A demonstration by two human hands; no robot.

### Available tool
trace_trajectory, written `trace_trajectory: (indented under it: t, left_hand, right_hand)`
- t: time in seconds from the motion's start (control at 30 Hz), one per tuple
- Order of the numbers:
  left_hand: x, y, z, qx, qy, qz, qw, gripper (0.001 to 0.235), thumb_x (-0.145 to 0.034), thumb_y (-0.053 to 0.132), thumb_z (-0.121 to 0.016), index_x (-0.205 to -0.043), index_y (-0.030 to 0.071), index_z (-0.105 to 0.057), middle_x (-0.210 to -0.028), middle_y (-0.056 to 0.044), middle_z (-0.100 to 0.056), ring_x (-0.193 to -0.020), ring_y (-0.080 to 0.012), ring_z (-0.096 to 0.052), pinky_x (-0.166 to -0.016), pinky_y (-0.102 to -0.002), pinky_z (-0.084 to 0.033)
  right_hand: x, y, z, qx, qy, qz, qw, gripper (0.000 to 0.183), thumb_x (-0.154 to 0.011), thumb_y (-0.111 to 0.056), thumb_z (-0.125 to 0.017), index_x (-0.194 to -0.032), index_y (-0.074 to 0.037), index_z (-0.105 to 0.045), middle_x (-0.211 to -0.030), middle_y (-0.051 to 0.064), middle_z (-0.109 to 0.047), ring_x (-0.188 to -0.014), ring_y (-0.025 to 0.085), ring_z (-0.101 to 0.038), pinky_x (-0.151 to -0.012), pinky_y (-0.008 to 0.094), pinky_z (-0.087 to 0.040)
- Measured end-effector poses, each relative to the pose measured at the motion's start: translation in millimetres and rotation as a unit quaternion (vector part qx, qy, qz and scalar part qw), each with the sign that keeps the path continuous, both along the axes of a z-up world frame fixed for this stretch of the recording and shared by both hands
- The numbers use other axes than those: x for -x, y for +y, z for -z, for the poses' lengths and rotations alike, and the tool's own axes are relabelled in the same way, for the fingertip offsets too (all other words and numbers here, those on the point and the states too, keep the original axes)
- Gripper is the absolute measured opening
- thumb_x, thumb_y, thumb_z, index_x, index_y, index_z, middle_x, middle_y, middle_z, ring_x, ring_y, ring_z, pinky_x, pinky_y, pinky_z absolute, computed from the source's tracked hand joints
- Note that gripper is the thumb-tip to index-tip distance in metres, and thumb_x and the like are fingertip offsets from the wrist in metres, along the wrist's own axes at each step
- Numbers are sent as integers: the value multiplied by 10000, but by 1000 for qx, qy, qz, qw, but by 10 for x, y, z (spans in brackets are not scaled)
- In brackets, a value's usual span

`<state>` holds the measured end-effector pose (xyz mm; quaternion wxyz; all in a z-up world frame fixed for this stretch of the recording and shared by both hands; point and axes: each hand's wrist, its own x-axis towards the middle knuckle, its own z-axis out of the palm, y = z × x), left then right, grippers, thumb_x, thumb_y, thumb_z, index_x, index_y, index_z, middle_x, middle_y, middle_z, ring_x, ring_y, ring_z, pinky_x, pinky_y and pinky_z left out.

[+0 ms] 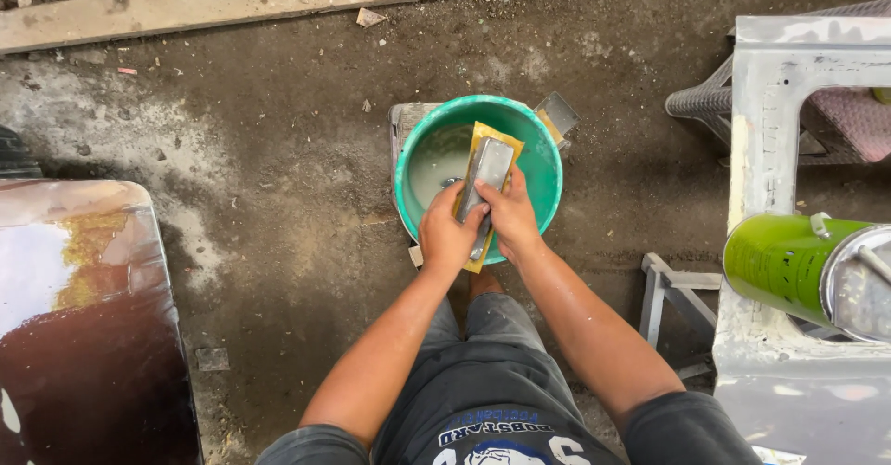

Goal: The person sands a brown car part using a sanding block and a yellow sponge, frequently dipping the tools into a green bucket of water. They wipe the surface with the sponge and sand various areas of the part, including the edges and the license plate recess.

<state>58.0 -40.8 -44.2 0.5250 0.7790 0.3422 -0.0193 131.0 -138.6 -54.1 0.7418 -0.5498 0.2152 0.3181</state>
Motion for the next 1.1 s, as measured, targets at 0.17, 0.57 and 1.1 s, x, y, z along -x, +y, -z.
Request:
trace_trajectory:
  t: [0.17,0.57,1.1]
  left_hand:
    - [-23,-31,-312,-93,-34,163,982,710,-808,155,-784,-1468,71,-537,-1276,-167,-621,-1172,-378,-608,-933,-460,-520]
    - [84,44,378,287,-93,167,939,623,-890,268,-698,-1444,-6,-624,-1512,-300,-555,-1317,-396,-574,-1062,-455,-469]
    - [-682,-354,2404,-245,348,547,721,455,-1069,286,-459,-1507,165,-473,-1556,-164,-402,-1394,-494,-399,-995,-762,-393]
  right_hand:
    - [-45,-112,216,-25,-25,30,999,541,-982,-47,-619,-1474,-7,-399,-1297,127,-625,-1172,212,-609,-992,359,-514]
    - [-1,-434,345,18,111,-15,994,489,-1016,-350,-606,-1378,-61,-450,-1189,87,-617,-947,210,-598,-758,370,-545]
    - [-109,-639,362,-23,186,51,981,486,-1017,-436,-525,-1351,-89,-585,-1209,65,-694,-915,188,-679,-715,386,-617]
